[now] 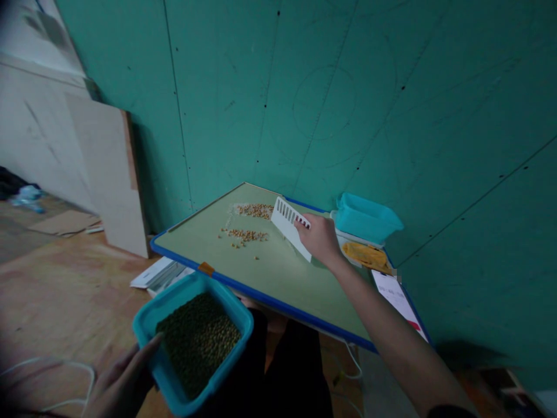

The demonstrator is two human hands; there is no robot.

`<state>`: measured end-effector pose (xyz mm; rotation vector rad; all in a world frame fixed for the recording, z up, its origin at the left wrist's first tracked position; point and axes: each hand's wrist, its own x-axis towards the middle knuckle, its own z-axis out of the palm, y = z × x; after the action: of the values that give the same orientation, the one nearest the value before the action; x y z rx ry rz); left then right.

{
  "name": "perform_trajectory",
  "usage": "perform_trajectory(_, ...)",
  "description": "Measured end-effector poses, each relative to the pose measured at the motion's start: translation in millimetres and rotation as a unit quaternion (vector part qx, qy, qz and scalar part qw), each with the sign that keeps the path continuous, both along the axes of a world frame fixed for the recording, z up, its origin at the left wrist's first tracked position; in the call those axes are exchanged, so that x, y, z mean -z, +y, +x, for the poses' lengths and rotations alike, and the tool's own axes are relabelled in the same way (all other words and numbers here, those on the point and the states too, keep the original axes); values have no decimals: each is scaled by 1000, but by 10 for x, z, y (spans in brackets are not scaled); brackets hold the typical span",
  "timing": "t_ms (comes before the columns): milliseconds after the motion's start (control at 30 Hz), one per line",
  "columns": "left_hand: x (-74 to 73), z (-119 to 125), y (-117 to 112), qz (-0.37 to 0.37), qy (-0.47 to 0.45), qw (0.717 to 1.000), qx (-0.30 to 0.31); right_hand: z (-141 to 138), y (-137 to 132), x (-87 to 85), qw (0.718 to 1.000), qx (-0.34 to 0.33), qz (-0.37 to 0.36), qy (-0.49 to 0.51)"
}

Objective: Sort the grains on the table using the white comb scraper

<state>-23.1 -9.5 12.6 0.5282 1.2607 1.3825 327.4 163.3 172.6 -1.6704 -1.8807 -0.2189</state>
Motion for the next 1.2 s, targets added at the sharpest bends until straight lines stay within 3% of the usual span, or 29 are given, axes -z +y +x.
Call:
perform_trajectory(100,51,-34,9,-2,-9,1000,-2,16,5,21,1000,8,-8,-12)
perform_trajectory(167,135,-83,30,-21,-6,999,36,19,5,37,1000,7,-10,-14)
perform_trajectory(333,328,-187,93,-19,6,998,53,43,13,35,1000,14,9,-22)
perform_trajectory(500,192,-113,75,-24,2,998,52,31,13,47,999,15,-18,-32)
perform_trajectory(633,38,-8,11,-2,5,1000,-12,-51,-8,49,999,-2,-22,-30)
perform_trajectory(733,69,-21,13,-8,-3,1000,-11,-127,-49,31,999,-13,-30,-17)
perform_trajectory(833,155,-69,32,-33,-7,998,44,-187,-118,22,999,-29,-36,-1)
perform_trajectory(1100,29,39,-35,2,22,1000,3,-236,-283,32,998,-51,-27,30)
perform_trajectory(1200,63,29,-21,6,26,1000,5,-212,-352,31,997,-57,-6,45)
